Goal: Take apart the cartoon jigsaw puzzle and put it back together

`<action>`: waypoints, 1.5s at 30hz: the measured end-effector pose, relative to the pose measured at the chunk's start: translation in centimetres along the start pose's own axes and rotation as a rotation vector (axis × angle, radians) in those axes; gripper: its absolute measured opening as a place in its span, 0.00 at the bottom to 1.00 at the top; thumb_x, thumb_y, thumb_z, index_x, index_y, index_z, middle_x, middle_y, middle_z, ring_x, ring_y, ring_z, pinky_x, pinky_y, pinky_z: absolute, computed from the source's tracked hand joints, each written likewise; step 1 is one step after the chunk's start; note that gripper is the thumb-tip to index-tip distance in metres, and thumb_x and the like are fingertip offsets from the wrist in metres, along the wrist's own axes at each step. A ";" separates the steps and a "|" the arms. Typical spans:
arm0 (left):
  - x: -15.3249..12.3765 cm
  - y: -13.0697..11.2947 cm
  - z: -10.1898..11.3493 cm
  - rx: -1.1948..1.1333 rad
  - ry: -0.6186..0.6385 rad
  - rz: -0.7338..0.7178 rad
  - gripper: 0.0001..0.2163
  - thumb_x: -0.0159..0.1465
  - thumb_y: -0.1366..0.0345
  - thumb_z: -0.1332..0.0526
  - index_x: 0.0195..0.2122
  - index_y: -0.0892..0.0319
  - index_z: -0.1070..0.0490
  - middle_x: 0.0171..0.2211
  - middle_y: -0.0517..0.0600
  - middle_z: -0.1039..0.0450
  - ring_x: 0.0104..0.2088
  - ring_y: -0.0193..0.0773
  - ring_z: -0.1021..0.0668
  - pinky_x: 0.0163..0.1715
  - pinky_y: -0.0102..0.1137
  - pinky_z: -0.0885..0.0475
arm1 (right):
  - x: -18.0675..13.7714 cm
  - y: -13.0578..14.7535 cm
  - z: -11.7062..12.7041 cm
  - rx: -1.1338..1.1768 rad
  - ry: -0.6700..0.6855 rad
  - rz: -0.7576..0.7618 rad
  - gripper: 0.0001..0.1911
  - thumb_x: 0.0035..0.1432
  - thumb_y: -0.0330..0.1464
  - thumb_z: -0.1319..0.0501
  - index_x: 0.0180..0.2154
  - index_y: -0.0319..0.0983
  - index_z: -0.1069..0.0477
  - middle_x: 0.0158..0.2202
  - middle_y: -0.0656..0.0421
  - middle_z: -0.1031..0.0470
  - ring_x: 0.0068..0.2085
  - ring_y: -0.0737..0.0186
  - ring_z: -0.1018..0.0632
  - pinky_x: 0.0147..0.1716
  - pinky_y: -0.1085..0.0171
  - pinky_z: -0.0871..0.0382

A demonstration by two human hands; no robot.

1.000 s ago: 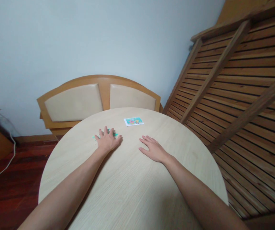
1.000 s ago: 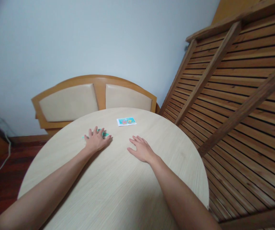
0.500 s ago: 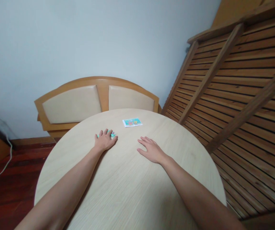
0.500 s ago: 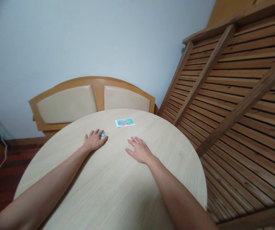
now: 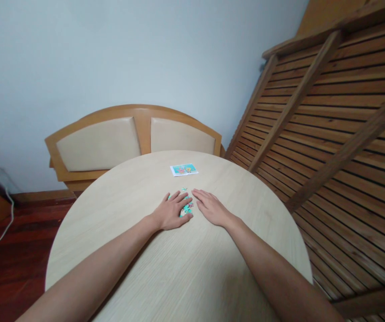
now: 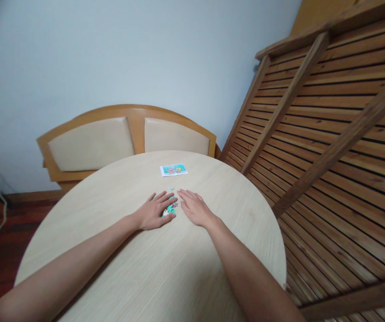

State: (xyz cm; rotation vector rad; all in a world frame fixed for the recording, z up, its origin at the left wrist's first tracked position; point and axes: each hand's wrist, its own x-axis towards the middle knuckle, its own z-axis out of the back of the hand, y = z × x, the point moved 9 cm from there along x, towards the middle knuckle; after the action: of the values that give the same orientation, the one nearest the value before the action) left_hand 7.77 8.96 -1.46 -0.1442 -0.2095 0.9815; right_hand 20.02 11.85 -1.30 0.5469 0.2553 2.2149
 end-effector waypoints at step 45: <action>-2.4 5.5 3.9 -0.333 0.084 -0.016 0.13 0.58 0.65 0.41 0.43 0.59 0.23 0.37 0.51 0.21 0.33 0.37 0.23 0.34 0.29 0.29 | -0.5 -0.4 3.6 0.016 -0.047 -0.034 0.12 0.67 0.34 0.43 0.42 0.42 0.21 0.42 0.55 0.19 0.45 0.58 0.21 0.45 0.61 0.30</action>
State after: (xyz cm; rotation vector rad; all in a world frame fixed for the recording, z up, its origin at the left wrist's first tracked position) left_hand 1.08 10.07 0.85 -0.4869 -0.2953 0.9171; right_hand 22.26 11.74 1.60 0.5989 0.2562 2.1663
